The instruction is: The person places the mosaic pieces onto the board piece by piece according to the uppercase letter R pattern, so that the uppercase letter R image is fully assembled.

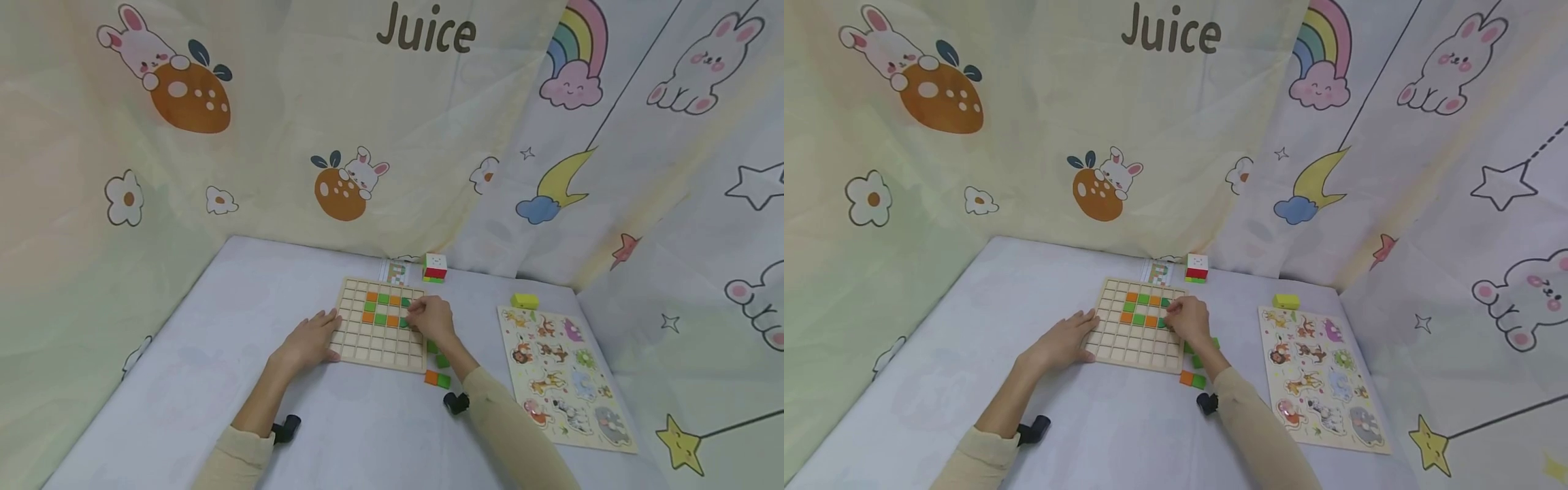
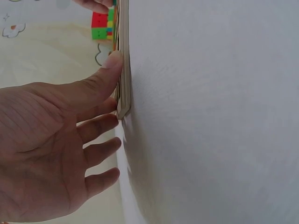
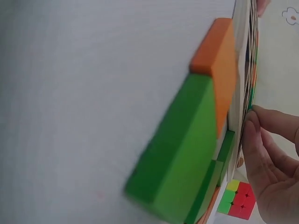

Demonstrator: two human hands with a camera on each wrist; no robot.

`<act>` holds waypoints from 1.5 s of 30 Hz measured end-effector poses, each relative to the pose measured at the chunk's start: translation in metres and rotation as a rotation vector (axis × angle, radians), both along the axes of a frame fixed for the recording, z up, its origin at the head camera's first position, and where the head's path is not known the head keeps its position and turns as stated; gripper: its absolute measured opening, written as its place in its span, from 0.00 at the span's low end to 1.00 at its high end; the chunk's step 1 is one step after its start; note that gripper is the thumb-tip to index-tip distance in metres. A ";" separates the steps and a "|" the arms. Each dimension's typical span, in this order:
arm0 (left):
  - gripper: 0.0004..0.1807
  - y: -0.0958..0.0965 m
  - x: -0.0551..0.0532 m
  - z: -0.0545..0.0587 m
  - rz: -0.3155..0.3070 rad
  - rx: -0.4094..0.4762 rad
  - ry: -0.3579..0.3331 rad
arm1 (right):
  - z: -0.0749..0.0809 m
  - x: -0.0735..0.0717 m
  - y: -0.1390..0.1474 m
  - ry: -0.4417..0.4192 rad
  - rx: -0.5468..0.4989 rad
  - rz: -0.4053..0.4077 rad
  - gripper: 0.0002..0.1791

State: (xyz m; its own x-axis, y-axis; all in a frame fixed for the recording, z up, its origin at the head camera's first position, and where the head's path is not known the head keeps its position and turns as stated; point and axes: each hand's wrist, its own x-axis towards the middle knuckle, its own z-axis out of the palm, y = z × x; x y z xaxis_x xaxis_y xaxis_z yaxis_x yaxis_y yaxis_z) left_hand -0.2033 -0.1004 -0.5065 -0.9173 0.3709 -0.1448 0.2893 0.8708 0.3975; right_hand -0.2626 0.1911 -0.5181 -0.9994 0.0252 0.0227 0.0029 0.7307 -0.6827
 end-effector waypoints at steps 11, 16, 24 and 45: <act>0.48 0.002 0.001 0.003 -0.003 -0.004 -0.010 | 0.003 0.003 0.005 -0.018 -0.060 0.014 0.12; 0.48 0.001 0.000 0.002 -0.008 -0.008 -0.010 | 0.009 0.008 0.010 -0.058 -0.118 0.011 0.13; 0.48 -0.001 -0.003 -0.002 -0.015 -0.019 -0.001 | 0.016 0.018 0.026 -0.037 -0.086 0.068 0.14; 0.48 -0.003 -0.001 0.001 -0.025 -0.012 0.007 | 0.011 0.042 0.069 -0.104 0.085 0.086 0.17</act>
